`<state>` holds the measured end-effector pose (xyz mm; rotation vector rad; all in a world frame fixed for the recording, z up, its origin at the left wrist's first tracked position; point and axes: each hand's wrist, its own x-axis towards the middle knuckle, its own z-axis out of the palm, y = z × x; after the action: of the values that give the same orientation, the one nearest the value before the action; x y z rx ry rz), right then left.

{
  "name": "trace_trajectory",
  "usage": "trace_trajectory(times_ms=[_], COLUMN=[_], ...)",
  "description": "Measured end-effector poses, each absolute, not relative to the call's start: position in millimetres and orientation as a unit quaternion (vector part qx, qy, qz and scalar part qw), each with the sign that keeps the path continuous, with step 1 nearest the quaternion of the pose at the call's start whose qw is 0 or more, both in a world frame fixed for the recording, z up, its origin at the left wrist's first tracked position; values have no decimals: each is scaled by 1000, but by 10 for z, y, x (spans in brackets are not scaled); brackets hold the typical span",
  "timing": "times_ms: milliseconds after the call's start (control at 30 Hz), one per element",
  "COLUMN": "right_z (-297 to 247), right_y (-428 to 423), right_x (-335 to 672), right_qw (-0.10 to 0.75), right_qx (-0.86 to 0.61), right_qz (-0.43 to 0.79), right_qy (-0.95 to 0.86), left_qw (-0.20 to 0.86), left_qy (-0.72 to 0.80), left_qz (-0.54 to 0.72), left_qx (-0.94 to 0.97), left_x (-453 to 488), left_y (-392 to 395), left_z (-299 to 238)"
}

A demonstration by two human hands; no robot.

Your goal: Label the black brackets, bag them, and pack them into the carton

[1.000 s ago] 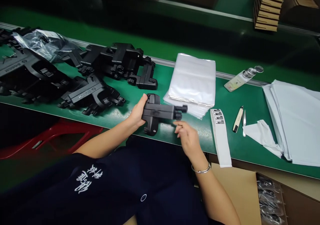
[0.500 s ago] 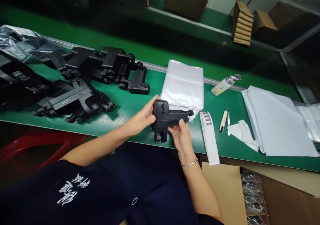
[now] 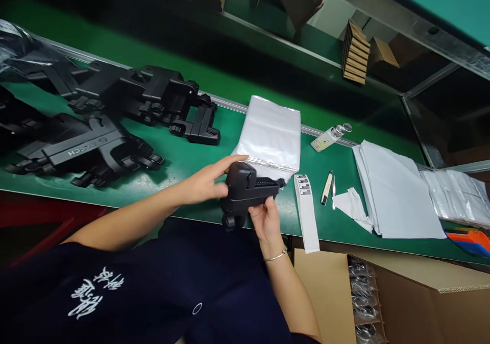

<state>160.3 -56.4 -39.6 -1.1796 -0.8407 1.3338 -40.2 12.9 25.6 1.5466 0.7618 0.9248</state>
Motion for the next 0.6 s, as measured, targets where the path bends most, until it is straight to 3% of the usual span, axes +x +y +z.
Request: trace_trajectory(times_ms=[167,433,600], right_z=[-308,-171,-168], right_y=[-597,-631,-637], right_x=[1720,1835,1912], right_qw=[588,520,494], right_qx=[-468,-462,-449], right_qz=[516,528,546], right_qy=[-411,-486,-506], left_qw=[556,667,649], left_qy=[318,307,305], left_qz=[326,375,365], left_qx=[695,567,594], left_x=[-632,-711,-802], left_y=[-13,-76,-94], left_z=[211,110,93])
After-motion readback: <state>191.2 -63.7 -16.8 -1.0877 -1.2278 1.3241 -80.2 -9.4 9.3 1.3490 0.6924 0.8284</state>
